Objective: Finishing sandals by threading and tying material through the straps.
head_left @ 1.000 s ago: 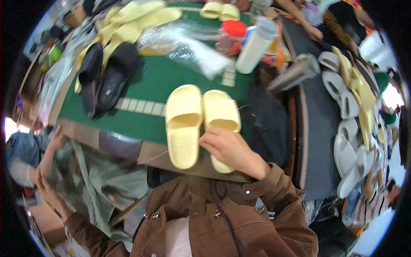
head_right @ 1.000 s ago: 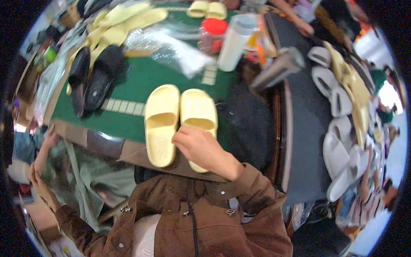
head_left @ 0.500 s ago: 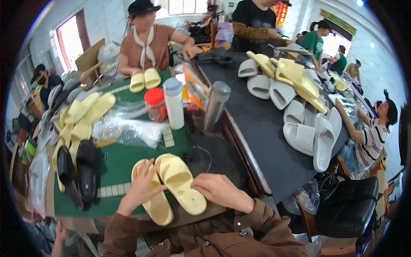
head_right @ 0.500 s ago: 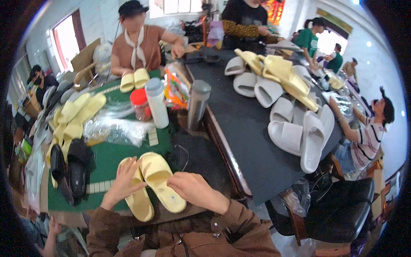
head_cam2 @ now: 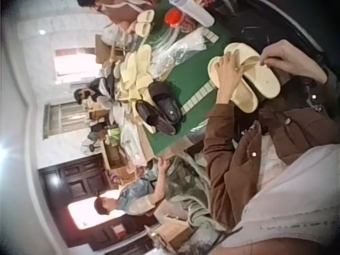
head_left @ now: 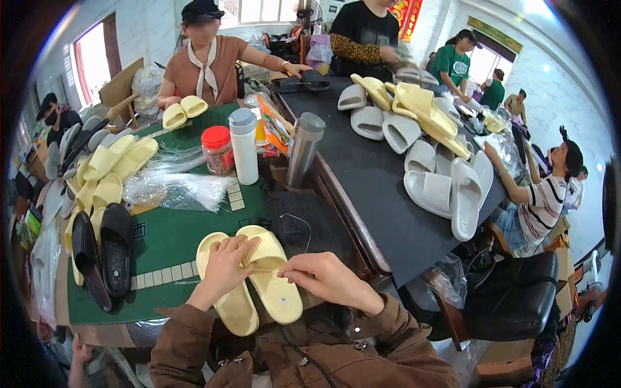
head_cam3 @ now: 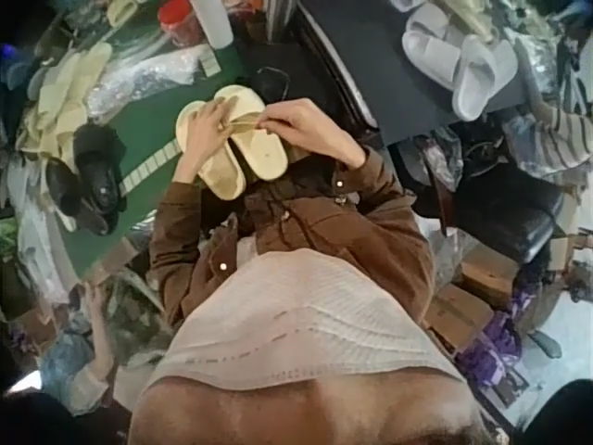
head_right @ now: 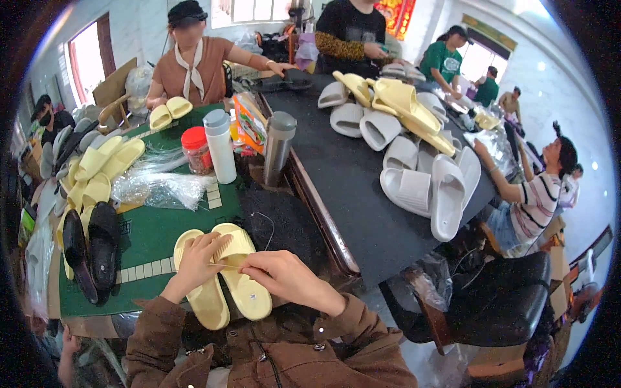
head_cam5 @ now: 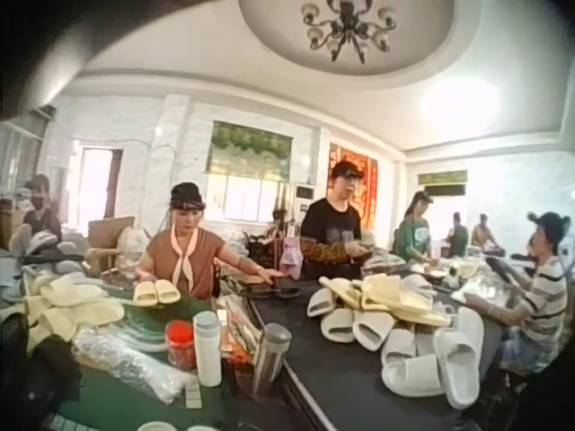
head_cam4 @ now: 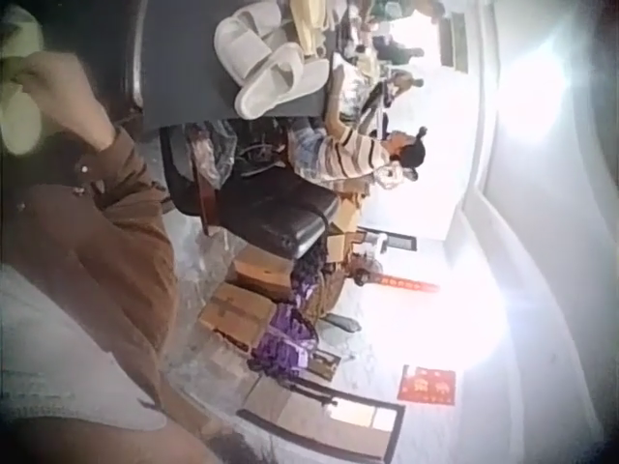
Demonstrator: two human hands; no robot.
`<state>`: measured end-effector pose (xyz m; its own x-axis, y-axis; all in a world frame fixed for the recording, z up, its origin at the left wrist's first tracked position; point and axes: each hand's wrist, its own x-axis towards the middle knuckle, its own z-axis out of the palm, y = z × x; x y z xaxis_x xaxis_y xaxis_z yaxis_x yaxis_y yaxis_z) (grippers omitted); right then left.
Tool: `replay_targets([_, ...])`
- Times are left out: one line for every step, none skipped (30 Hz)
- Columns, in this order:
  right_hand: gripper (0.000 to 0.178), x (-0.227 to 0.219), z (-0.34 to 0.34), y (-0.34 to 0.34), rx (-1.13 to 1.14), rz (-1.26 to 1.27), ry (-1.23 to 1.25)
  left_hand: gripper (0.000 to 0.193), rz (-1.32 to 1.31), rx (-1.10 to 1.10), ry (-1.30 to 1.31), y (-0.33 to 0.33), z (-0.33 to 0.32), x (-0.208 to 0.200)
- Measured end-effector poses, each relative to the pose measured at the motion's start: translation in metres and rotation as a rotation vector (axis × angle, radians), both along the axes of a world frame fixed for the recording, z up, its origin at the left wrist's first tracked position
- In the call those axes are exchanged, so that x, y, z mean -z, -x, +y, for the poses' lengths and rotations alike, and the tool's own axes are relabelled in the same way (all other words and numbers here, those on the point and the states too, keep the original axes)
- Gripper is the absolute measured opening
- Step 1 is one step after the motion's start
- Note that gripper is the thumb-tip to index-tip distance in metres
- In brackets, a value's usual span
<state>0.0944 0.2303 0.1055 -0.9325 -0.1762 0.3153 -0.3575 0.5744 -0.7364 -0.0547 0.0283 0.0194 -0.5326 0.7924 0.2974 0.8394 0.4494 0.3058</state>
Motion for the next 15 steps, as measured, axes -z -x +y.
replay_targets([0.013,-0.006,-0.002,0.0,-0.008,-0.011,0.024,0.057,0.01,-0.006,-0.001,0.001,-0.001,-0.001])
replay_targets([0.013,-0.012,-0.004,-0.003,-0.021,0.004,0.015,0.057,0.025,-0.018,-0.011,0.0,-0.001,0.0])
replay_targets([0.013,-0.018,-0.007,-0.006,-0.014,-0.047,0.09,0.056,0.007,-0.034,0.007,-0.003,-0.001,0.002])
replay_targets([0.013,-0.022,-0.008,-0.008,0.004,-0.095,0.164,0.055,-0.007,-0.038,0.022,-0.004,0.002,0.004])
replay_targets([0.013,-0.025,-0.009,-0.007,0.001,-0.077,0.153,0.055,0.01,-0.04,0.011,-0.004,0.004,0.005])
replay_targets([0.013,-0.026,-0.01,-0.005,-0.001,-0.057,0.242,0.054,-0.016,-0.037,0.007,-0.005,0.005,0.006])
replay_targets([0.014,-0.028,-0.011,-0.004,0.003,-0.04,0.332,0.053,-0.048,-0.027,0.004,-0.006,0.008,0.006])
replay_targets([0.014,-0.032,-0.012,-0.002,-0.017,-0.043,0.397,0.052,-0.085,-0.049,0.023,-0.006,0.011,0.003])
replay_targets([0.014,-0.033,-0.014,0.001,-0.015,-0.036,0.391,0.052,-0.078,-0.046,0.017,-0.004,0.011,0.002])
replay_targets([0.015,-0.033,-0.017,0.004,-0.042,-0.039,0.517,0.052,-0.074,-0.063,0.008,-0.004,0.009,0.003])
replay_targets([0.015,-0.032,-0.02,0.007,-0.07,-0.045,0.645,0.053,-0.073,-0.08,0.0,-0.004,0.006,0.005])
replay_targets([0.017,-0.03,-0.02,0.012,-0.112,-0.026,0.641,0.052,-0.072,-0.101,-0.022,-0.003,0.004,0.009])
replay_targets([0.017,-0.029,-0.02,0.013,-0.105,-0.034,0.639,0.052,-0.082,-0.097,-0.025,-0.004,0.006,0.01])
replay_targets([0.018,-0.029,-0.02,0.014,-0.11,-0.006,0.695,0.053,-0.065,-0.106,-0.036,-0.005,0.006,0.01])
replay_targets([0.019,-0.029,-0.02,0.016,-0.115,0.02,0.751,0.053,-0.051,-0.116,-0.046,-0.006,0.006,0.011])
